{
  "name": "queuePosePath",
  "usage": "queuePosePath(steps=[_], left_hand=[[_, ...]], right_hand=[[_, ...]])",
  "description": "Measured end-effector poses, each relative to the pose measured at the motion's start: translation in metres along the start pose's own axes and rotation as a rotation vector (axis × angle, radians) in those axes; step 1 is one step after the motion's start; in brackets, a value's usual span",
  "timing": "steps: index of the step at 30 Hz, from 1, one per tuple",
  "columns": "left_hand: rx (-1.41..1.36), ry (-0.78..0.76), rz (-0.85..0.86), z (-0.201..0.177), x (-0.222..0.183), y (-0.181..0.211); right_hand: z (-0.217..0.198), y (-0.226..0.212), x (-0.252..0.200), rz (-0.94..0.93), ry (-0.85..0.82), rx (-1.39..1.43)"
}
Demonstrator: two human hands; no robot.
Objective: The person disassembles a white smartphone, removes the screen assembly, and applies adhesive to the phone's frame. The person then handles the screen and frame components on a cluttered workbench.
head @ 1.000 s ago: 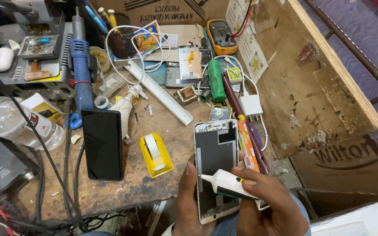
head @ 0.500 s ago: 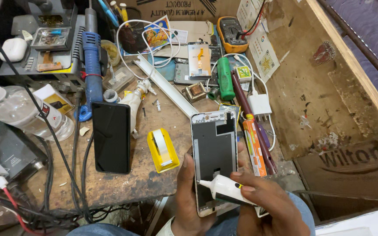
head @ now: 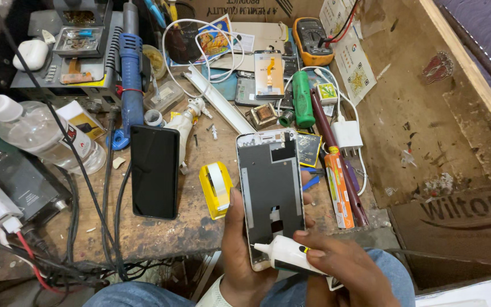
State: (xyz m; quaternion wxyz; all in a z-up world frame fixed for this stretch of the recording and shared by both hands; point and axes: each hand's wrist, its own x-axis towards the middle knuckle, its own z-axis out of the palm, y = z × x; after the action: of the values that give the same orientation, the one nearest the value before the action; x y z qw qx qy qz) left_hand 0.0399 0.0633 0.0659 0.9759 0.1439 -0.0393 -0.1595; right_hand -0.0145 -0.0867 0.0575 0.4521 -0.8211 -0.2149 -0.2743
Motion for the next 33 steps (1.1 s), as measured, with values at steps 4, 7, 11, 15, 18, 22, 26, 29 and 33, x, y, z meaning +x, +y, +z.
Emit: queuePosePath(steps=[4, 7, 11, 15, 18, 22, 26, 29, 33], left_hand=[[0.076, 0.11, 0.048, 0.002, 0.001, 0.003], [0.109, 0.149, 0.081, 0.005, 0.003, 0.007], [0.12, 0.149, 0.1, 0.007, 0.003, 0.011], [0.146, 0.2, 0.113, 0.005, 0.003, 0.014], [0.139, 0.222, 0.1, 0.003, 0.003, 0.016], [0.117, 0.198, 0.119, 0.001, 0.004, 0.019], [0.161, 0.154, 0.171, 0.001, 0.004, 0.021], [0.193, 0.137, 0.19, 0.003, 0.005, 0.024], [0.302, 0.141, 0.221, 0.008, 0.005, 0.026]], right_hand=[[0.007, -0.008, 0.002, 0.031, 0.047, -0.067], [0.013, -0.008, 0.006, 0.019, 0.072, -0.07], [0.02, -0.012, 0.005, 0.037, 0.13, -0.043], [0.019, -0.014, 0.002, 0.047, 0.089, -0.028], [0.017, -0.011, 0.006, 0.019, 0.047, -0.025], [0.008, -0.009, 0.011, -0.015, -0.087, -0.038], [0.014, -0.016, 0.009, 0.069, 0.026, -0.057], [0.015, -0.018, 0.011, 0.063, 0.03, -0.014], [0.016, -0.023, 0.015, 0.107, 0.087, -0.01]])
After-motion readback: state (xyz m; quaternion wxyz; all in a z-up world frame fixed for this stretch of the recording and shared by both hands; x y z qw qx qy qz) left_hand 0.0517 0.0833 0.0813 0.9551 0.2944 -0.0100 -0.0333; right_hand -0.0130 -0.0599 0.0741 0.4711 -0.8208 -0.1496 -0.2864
